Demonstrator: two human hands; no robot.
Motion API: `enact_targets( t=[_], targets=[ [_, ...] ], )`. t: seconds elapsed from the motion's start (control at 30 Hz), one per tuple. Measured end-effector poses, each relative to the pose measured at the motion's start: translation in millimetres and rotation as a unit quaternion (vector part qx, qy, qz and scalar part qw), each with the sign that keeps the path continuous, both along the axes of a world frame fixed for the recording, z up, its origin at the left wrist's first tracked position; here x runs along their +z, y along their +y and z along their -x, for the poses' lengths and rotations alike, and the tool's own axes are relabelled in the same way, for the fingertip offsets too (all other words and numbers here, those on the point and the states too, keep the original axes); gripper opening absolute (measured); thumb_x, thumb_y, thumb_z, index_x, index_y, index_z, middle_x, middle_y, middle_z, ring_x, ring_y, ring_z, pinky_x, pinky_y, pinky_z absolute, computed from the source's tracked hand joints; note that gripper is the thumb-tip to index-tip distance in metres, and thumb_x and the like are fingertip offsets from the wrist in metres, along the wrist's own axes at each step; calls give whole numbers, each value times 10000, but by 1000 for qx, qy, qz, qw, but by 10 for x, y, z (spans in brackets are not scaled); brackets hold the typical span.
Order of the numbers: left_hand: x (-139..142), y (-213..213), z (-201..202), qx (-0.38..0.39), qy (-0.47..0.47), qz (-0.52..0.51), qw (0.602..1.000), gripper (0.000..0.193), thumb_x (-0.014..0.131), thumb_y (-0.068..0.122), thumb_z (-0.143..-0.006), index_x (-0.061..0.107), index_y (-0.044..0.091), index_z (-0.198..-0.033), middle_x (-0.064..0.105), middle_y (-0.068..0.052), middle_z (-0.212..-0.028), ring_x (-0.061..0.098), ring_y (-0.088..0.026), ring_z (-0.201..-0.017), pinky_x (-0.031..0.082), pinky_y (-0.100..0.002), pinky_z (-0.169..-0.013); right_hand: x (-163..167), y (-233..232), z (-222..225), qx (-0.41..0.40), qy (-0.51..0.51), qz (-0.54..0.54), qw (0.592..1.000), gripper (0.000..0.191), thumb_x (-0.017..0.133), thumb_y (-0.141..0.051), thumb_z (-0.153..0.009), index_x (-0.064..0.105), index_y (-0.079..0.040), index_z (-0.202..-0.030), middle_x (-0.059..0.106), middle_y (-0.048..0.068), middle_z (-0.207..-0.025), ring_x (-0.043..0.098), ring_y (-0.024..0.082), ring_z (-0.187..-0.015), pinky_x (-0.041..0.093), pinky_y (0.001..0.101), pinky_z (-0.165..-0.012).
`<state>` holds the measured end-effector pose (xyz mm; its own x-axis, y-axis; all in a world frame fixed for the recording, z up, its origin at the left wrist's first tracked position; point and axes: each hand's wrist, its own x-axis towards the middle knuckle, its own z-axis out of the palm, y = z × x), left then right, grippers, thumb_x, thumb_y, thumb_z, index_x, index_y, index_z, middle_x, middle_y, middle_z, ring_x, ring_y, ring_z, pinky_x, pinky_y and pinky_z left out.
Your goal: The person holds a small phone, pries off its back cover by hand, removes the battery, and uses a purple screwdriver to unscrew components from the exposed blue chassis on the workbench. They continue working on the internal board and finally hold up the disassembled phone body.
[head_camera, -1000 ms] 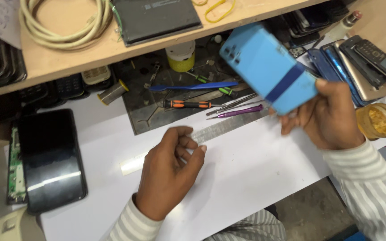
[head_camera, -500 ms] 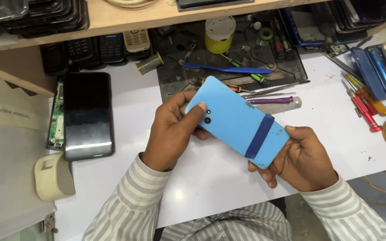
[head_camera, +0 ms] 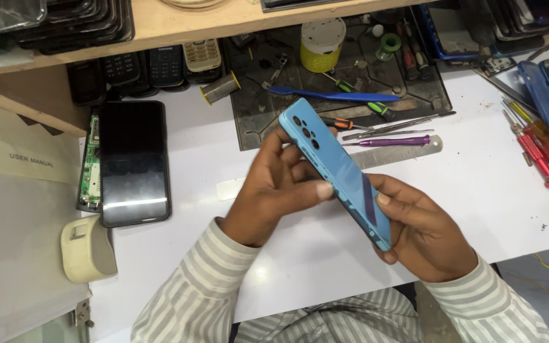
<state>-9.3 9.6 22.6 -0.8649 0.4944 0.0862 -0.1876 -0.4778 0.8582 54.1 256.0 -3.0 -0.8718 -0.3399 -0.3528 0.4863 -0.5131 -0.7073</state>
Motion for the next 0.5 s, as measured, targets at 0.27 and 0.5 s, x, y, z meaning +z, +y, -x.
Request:
enact_targets(
  t=[0.27, 0.5],
  targets=[
    [-99, 39, 16, 13, -60, 25, 998, 698, 760, 177, -883, 434, -37, -1461, 593, -211, -1426, 619, -253, -1298, 512, -435, -1127, -30, -102, -37, 5, 48, -223, 974, 466, 521, -211, -1022, 581, 34, -1414, 719, 118, -1014, 680, 148, -774, 576, 316, -619],
    [-165, 37, 31, 68, -109, 49, 990, 610, 767, 204, -846, 528, -52, -1345, 642, -130, -1200, 689, -169, -1024, 623, -359, -881, 244, -128, -67, 23, 239, -349, 906, 527, 644, -133, -919, 548, 48, -1404, 659, 176, -1360, 682, 270, -1243, 610, 382, -938]
  ],
)
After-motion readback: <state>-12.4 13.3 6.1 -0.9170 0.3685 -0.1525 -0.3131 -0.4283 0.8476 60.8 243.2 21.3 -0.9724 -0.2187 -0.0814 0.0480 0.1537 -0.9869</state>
